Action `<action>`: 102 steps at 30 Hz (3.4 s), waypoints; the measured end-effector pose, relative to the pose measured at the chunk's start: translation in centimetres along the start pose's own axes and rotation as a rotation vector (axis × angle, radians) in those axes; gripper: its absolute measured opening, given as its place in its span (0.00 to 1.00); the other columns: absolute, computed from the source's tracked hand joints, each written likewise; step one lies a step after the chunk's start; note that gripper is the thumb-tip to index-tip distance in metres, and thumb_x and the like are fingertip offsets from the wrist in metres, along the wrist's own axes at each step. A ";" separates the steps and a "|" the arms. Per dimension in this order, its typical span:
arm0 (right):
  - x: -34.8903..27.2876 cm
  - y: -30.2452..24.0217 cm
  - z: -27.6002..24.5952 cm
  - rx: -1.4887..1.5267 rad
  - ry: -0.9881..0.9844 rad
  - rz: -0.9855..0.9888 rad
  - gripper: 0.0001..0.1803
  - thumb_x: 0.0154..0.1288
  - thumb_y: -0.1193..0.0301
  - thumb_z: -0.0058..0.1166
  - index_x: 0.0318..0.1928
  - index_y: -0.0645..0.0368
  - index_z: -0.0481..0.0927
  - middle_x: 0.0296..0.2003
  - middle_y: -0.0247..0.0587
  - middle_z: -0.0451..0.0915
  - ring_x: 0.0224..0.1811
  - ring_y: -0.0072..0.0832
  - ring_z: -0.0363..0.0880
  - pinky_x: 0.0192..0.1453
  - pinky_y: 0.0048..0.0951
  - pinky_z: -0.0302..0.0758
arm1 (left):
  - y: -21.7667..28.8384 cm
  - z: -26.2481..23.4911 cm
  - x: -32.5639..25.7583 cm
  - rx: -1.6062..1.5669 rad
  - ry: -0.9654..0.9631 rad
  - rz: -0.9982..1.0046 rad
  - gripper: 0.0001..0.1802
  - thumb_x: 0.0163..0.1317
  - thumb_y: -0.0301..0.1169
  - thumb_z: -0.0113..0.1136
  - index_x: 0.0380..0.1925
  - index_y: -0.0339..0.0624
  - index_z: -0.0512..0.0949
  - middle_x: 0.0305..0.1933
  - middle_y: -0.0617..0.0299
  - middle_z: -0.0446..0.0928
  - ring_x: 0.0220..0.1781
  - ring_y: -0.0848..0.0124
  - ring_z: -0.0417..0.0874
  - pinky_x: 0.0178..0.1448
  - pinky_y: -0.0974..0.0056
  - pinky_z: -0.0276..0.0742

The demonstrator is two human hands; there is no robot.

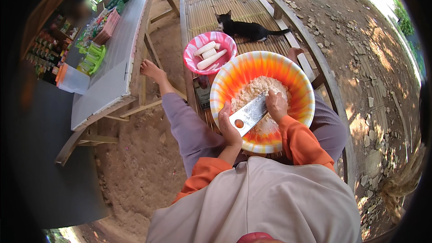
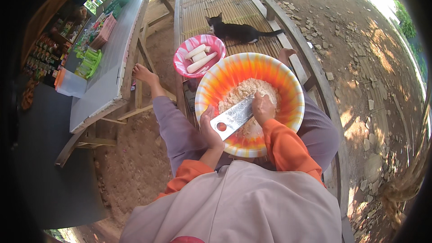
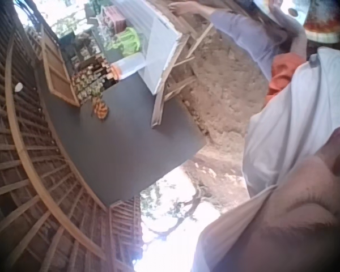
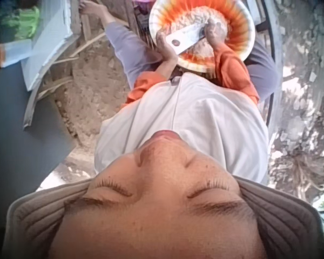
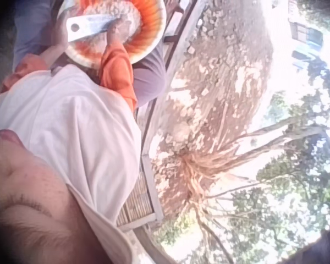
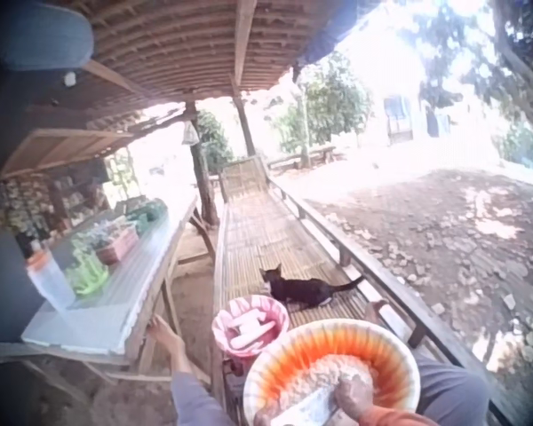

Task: The person grates pieces of cassava into a large bowl using a metal hand grater.

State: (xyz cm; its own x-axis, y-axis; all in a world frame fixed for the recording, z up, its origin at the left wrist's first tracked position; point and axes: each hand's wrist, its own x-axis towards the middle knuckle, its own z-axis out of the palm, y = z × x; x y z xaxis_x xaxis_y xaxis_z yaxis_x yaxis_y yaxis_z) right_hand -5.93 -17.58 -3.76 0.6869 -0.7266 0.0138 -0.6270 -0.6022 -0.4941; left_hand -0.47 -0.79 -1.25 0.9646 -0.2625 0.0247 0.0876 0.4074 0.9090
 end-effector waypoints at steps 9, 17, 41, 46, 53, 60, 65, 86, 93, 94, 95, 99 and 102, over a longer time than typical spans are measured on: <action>-0.8 -1.0 -0.3 0.035 0.071 -0.122 0.05 0.60 0.68 0.44 0.34 0.54 0.72 0.31 0.56 0.72 0.29 0.52 0.76 0.32 0.47 0.73 | -0.5 -0.5 -0.2 -0.030 -0.027 0.058 0.22 0.69 0.35 0.32 0.55 0.30 0.62 0.60 0.49 0.63 0.62 0.56 0.68 0.65 0.58 0.60; -4.7 -4.4 -2.9 0.061 -0.089 -0.173 0.05 0.60 0.69 0.44 0.35 0.54 0.72 0.29 0.57 0.72 0.28 0.52 0.76 0.32 0.47 0.74 | 0.0 -0.3 -0.3 -0.030 -0.010 0.032 0.21 0.69 0.34 0.33 0.55 0.32 0.61 0.60 0.51 0.62 0.60 0.53 0.69 0.63 0.59 0.63; -1.6 -2.0 0.1 0.060 0.058 -0.068 0.08 0.61 0.64 0.46 0.36 0.55 0.72 0.35 0.53 0.72 0.30 0.48 0.77 0.32 0.47 0.73 | 0.1 -0.3 -0.4 -0.014 -0.059 0.050 0.21 0.68 0.33 0.34 0.58 0.33 0.59 0.64 0.48 0.59 0.63 0.55 0.67 0.64 0.59 0.61; -2.3 -3.7 0.7 0.096 0.181 -0.168 0.07 0.61 0.66 0.46 0.33 0.55 0.73 0.33 0.54 0.71 0.30 0.50 0.77 0.34 0.48 0.73 | 1.0 0.1 -0.4 -0.009 -0.007 -0.059 0.21 0.68 0.33 0.33 0.58 0.35 0.58 0.64 0.50 0.59 0.62 0.56 0.67 0.63 0.61 0.63; -0.4 -0.1 0.7 0.000 0.120 0.010 0.06 0.59 0.67 0.46 0.35 0.53 0.73 0.33 0.53 0.72 0.27 0.50 0.77 0.29 0.45 0.73 | 0.9 0.3 -0.8 0.035 -0.037 -0.037 0.21 0.68 0.33 0.32 0.57 0.34 0.59 0.61 0.49 0.63 0.61 0.57 0.69 0.62 0.61 0.64; -5.5 -5.0 -1.3 -0.032 -0.039 -0.150 0.07 0.61 0.64 0.47 0.35 0.52 0.72 0.32 0.53 0.72 0.26 0.51 0.76 0.30 0.51 0.72 | 0.5 0.1 -0.6 -0.050 0.012 -0.003 0.21 0.68 0.34 0.33 0.57 0.34 0.59 0.61 0.50 0.62 0.60 0.57 0.70 0.61 0.62 0.65; 0.0 -0.1 1.7 -0.005 0.131 -0.055 0.05 0.58 0.69 0.45 0.34 0.54 0.72 0.32 0.53 0.72 0.29 0.50 0.77 0.32 0.47 0.73 | 0.7 0.5 -0.5 0.001 0.019 -0.039 0.21 0.68 0.34 0.33 0.57 0.35 0.60 0.60 0.48 0.65 0.60 0.58 0.70 0.61 0.63 0.65; -0.7 -0.5 1.3 0.010 0.167 -0.065 0.03 0.57 0.71 0.46 0.32 0.54 0.72 0.29 0.53 0.72 0.26 0.49 0.76 0.28 0.45 0.73 | 1.5 1.0 -0.5 0.050 0.023 -0.092 0.20 0.68 0.36 0.32 0.57 0.43 0.62 0.54 0.43 0.72 0.52 0.70 0.76 0.33 0.78 0.65; -5.2 -5.3 -2.1 0.071 -0.094 -0.122 0.07 0.59 0.66 0.47 0.34 0.56 0.73 0.32 0.55 0.71 0.31 0.51 0.77 0.34 0.48 0.74 | 1.5 0.4 -0.5 -0.029 0.024 -0.067 0.21 0.68 0.36 0.32 0.57 0.39 0.61 0.54 0.40 0.71 0.59 0.61 0.71 0.55 0.68 0.67; -5.0 -4.7 -2.5 0.072 -0.111 -0.123 0.07 0.59 0.67 0.48 0.34 0.56 0.73 0.32 0.55 0.71 0.31 0.50 0.77 0.34 0.47 0.74 | 1.7 0.5 -0.4 -0.022 0.022 -0.081 0.21 0.68 0.36 0.32 0.57 0.39 0.61 0.54 0.39 0.71 0.59 0.60 0.71 0.57 0.66 0.66; -3.8 -3.4 -1.4 0.045 -0.039 -0.104 0.07 0.58 0.67 0.48 0.34 0.55 0.73 0.32 0.55 0.71 0.31 0.50 0.77 0.34 0.46 0.74 | 1.7 0.4 -0.4 -0.016 0.021 -0.094 0.21 0.68 0.36 0.33 0.57 0.38 0.61 0.54 0.38 0.70 0.59 0.60 0.71 0.60 0.65 0.64; 0.2 0.0 0.7 0.004 0.079 0.007 0.06 0.57 0.70 0.46 0.35 0.55 0.74 0.33 0.55 0.73 0.32 0.50 0.77 0.34 0.45 0.74 | 1.8 1.3 -0.7 0.063 -0.016 -0.058 0.21 0.68 0.36 0.32 0.57 0.39 0.61 0.54 0.36 0.70 0.59 0.61 0.71 0.58 0.65 0.65; -3.4 -4.1 -1.3 0.023 0.013 -0.057 0.05 0.56 0.68 0.50 0.32 0.56 0.74 0.30 0.53 0.73 0.29 0.50 0.77 0.31 0.45 0.74 | 1.1 0.5 -0.3 -0.062 0.019 -0.109 0.21 0.68 0.37 0.32 0.57 0.39 0.61 0.53 0.37 0.71 0.57 0.62 0.72 0.52 0.68 0.68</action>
State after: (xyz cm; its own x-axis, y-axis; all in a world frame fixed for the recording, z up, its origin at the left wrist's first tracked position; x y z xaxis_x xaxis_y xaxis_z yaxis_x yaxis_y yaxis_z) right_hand -6.17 -13.09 -0.71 0.7161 -0.6959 0.0534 -0.5787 -0.6348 -0.5120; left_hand -0.81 -0.69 -0.04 0.9530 -0.2917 -0.0818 0.2072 0.4305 0.8785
